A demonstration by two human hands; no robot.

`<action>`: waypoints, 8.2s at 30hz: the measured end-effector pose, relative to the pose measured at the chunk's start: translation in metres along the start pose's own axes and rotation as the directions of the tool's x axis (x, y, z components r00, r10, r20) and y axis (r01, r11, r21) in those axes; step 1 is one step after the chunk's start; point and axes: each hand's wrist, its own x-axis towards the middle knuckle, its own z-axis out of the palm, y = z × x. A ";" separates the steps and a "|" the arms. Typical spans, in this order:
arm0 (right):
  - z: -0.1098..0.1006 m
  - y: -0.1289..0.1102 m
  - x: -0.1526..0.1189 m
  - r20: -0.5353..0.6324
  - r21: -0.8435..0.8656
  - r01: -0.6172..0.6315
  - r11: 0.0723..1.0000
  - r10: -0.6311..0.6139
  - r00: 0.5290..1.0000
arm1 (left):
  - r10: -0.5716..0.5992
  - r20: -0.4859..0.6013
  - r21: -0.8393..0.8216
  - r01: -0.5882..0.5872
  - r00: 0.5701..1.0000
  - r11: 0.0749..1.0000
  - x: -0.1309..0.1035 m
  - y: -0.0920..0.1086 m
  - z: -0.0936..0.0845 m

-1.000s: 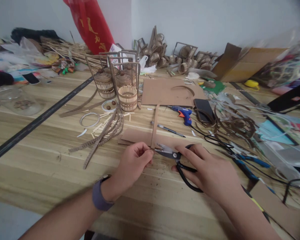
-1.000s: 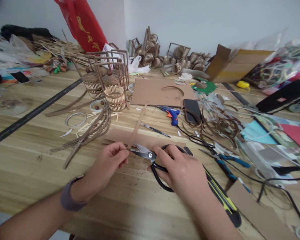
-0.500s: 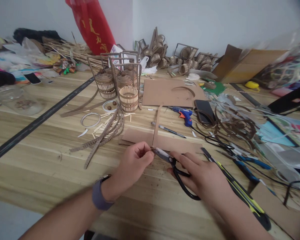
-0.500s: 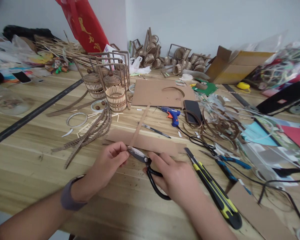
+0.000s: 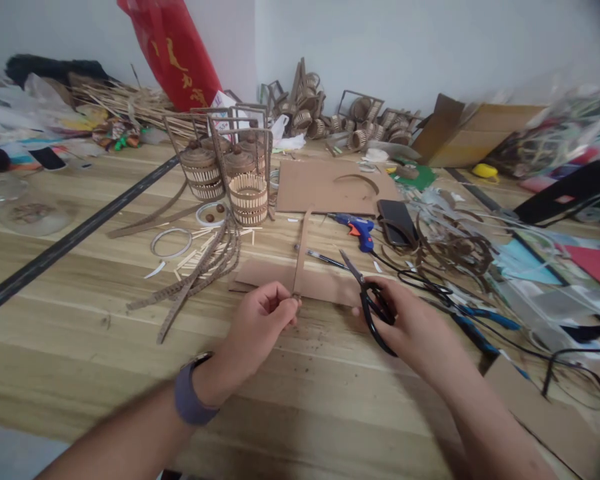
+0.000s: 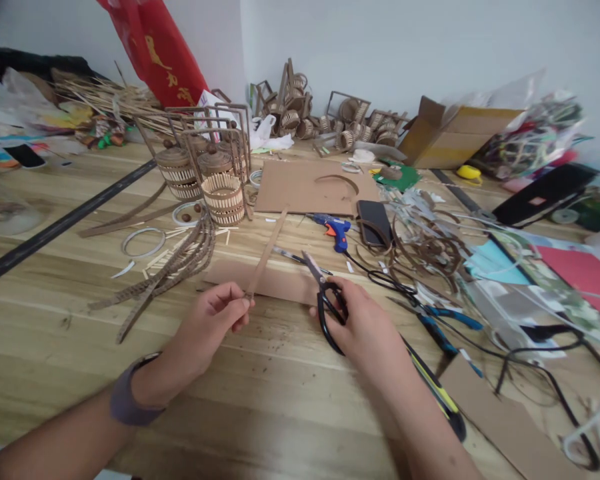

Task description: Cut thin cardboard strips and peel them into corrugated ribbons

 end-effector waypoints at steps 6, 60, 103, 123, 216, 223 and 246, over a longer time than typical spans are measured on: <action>0.006 0.018 0.003 0.036 -0.397 -0.185 0.899 0.217 0.976 | -0.027 0.038 0.014 0.026 0.999 1.000 -0.002 0.000 0.001; 0.015 -0.056 -0.030 -0.318 0.156 0.536 0.829 -0.472 0.822 | 0.656 0.357 0.412 -0.742 0.665 0.529 -0.018 -0.001 0.005; 0.035 -0.052 -0.031 -0.418 0.130 0.483 0.866 -0.394 0.819 | 0.474 0.303 0.301 -0.555 0.827 0.776 -0.022 -0.002 0.005; 0.038 -0.050 -0.030 -0.385 0.119 0.469 0.875 -0.395 0.834 | 0.380 0.283 0.438 -0.471 0.881 0.766 -0.021 -0.006 0.009; 0.035 -0.047 -0.033 -0.439 0.074 0.501 0.862 -0.423 0.793 | 0.573 0.447 0.541 -0.718 0.687 0.438 -0.020 -0.011 0.006; 0.035 -0.049 -0.032 -0.506 0.087 0.522 0.848 -0.414 0.757 | 0.571 0.440 0.533 -0.714 0.693 0.455 -0.024 -0.011 0.009; 0.040 -0.051 -0.032 -0.445 0.103 0.482 0.870 -0.393 0.805 | 0.316 0.378 0.410 -0.464 0.870 0.785 -0.020 -0.012 0.010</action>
